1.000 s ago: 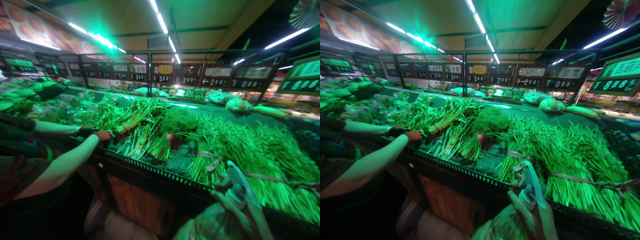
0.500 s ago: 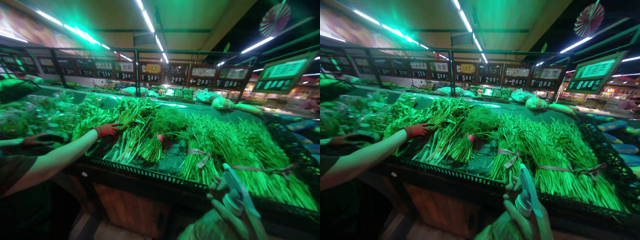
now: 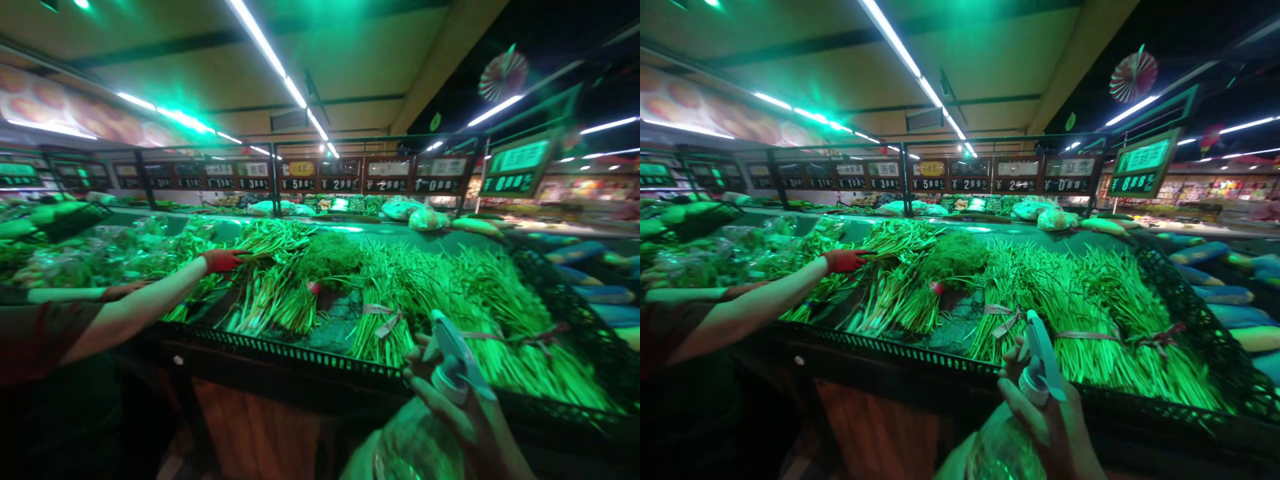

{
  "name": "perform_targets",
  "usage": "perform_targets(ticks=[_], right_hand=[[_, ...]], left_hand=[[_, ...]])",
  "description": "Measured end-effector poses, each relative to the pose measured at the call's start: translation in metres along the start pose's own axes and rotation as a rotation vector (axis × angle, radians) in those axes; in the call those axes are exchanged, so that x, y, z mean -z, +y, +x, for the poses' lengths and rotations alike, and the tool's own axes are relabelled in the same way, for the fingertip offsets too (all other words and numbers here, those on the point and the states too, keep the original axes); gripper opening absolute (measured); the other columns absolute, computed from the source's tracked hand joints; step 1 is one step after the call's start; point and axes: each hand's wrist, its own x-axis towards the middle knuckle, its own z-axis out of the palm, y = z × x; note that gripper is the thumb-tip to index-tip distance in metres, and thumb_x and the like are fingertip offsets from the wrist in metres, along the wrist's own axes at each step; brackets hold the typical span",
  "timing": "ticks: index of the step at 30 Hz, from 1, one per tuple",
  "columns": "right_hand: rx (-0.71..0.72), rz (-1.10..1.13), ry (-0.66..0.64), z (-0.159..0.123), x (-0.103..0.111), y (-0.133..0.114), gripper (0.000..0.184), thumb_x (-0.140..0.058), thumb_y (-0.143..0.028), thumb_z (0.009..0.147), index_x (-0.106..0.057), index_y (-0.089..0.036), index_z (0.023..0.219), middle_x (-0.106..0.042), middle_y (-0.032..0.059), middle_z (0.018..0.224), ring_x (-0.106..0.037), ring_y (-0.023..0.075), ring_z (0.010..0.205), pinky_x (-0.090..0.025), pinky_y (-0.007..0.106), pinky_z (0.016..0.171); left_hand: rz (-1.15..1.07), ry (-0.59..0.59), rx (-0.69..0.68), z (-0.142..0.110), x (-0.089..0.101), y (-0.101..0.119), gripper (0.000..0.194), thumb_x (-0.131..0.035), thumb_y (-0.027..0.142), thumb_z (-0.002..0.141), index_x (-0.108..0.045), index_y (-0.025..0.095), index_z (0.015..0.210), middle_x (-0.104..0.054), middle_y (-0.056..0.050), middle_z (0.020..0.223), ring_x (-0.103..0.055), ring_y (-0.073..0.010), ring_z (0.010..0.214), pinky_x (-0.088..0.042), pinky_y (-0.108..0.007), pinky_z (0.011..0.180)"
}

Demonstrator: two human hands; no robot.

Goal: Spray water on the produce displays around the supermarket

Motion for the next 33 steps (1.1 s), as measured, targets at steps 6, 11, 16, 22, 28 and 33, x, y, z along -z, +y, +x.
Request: perform_targets(ticks=[6, 11, 16, 22, 28, 33], right_hand=[[0.074, -0.062, 0.066, -0.001, 0.029, -0.009, 0.028, -0.077, -0.032, 0.078, -0.064, -0.022, 0.100, -0.072, 0.0055, 0.094, -0.071, 0.0238, 0.082, -0.059, 0.032, 0.075], [0.090, -0.179, -0.052, -0.003, 0.065, -0.014, 0.014, -0.070, -0.034, 0.084, -0.062, -0.023, 0.087, -0.071, 0.0057, 0.093, -0.070, 0.0232, 0.079, -0.057, 0.034, 0.077], [0.146, -0.256, -0.004, -0.008, 0.089, -0.018, 0.017, -0.068, -0.035, 0.086, -0.065, -0.024, 0.099, -0.071, 0.0039, 0.090, -0.069, 0.0240, 0.082, -0.053, 0.037, 0.085], [0.065, -0.116, 0.160, -0.016, 0.111, -0.015, 0.028, -0.075, -0.038, 0.081, -0.067, -0.023, 0.103, -0.069, 0.0007, 0.083, -0.065, 0.0204, 0.070, -0.054, 0.030, 0.065], [0.065, -0.123, 0.273, -0.015, 0.136, -0.011, 0.027, -0.082, -0.034, 0.073, -0.068, -0.023, 0.093, -0.072, 0.0038, 0.092, -0.071, 0.0246, 0.084, -0.058, 0.033, 0.073], [0.049, -0.017, 0.287, -0.010, 0.159, -0.011, 0.032, -0.086, -0.040, 0.064, -0.070, -0.022, 0.085, -0.075, 0.0053, 0.082, -0.073, 0.0288, 0.077, -0.062, 0.039, 0.070]], left_hand=[[0.017, -0.079, -0.087, -0.007, -0.032, 0.049, 0.044, -0.048, 0.054, 0.095, -0.065, 0.024, 0.122, -0.076, -0.003, 0.104, -0.072, -0.0186, 0.095, -0.060, -0.043, 0.084], [0.013, -0.085, -0.225, -0.021, -0.010, 0.064, 0.033, -0.059, 0.041, 0.092, -0.070, 0.012, 0.081, -0.072, 0.007, 0.065, -0.065, -0.0036, 0.054, -0.055, -0.019, 0.059], [0.096, -0.108, -0.219, -0.050, -0.004, 0.064, 0.031, -0.051, 0.023, 0.092, -0.063, 0.011, 0.066, -0.074, 0.011, 0.068, -0.071, 0.0046, 0.070, -0.051, -0.011, 0.066], [0.149, -0.233, -0.202, -0.083, -0.062, 0.056, 0.021, -0.052, 0.030, 0.088, -0.072, 0.024, 0.084, -0.072, 0.019, 0.075, -0.073, 0.0001, 0.094, -0.056, -0.021, 0.082], [0.174, -0.313, -0.069, -0.049, -0.205, -0.009, 0.049, -0.059, 0.045, 0.089, -0.056, 0.028, 0.135, -0.069, -0.006, 0.129, -0.058, -0.0312, 0.131, -0.051, -0.057, 0.102], [0.179, -0.374, 0.004, 0.014, -0.324, -0.124, 0.046, -0.051, 0.044, 0.095, -0.049, 0.035, 0.140, -0.063, 0.000, 0.138, -0.061, -0.0255, 0.127, -0.053, -0.054, 0.101]])
